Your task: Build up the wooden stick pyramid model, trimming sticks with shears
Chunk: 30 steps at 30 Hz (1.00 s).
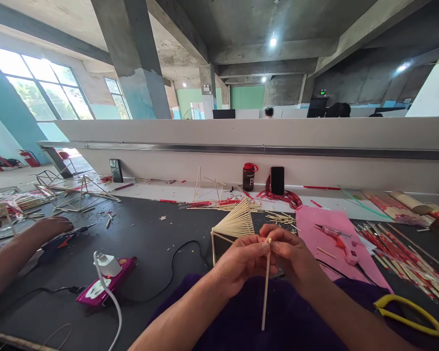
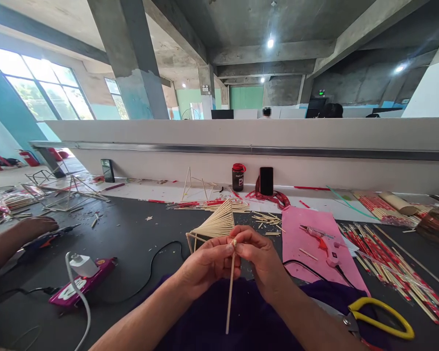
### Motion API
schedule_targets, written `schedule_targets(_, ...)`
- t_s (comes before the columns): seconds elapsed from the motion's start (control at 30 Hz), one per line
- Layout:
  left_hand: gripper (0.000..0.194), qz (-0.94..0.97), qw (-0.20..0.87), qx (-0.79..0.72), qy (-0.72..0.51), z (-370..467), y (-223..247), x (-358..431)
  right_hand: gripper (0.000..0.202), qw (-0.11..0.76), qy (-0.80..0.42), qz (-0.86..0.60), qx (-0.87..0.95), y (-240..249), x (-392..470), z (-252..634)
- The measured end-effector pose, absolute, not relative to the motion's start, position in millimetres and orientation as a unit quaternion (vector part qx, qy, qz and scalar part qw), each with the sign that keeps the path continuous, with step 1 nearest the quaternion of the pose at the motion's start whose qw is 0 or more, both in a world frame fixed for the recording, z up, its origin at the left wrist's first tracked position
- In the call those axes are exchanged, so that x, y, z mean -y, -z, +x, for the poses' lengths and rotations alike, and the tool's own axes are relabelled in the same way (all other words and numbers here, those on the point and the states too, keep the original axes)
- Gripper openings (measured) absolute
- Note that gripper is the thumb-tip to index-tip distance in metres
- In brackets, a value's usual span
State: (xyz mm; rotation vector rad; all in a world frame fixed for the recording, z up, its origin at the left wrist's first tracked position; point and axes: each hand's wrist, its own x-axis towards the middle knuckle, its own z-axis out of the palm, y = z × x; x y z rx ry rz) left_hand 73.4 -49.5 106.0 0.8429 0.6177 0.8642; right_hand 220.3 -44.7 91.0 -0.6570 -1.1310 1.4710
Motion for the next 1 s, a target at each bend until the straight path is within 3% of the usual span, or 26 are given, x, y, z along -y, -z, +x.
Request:
schedule_targets(0.3,0.015,0.352,0.812,-0.29,-0.364,79,-89,34,0.007,0.574,-0.622,-0.348,0.403,-87,26,230)
schedule_targets(0.73,0.021,0.371,0.828,-0.31,-0.284,73,-53,39,0.01,0.625,-0.587,-0.383,0.344,-69,-11,245)
schedule_targets(0.9,0.02,0.526,0.662,-0.383,-0.372,61,-77,60,0.005,0.573,-0.6,-0.381,0.408,-92,16,245)
schedule_targets(1.0,0.018,0.645,0.467,-0.403,-0.451,40,-100,77,0.008,0.398,-0.561,-0.389,0.613,-112,45,241)
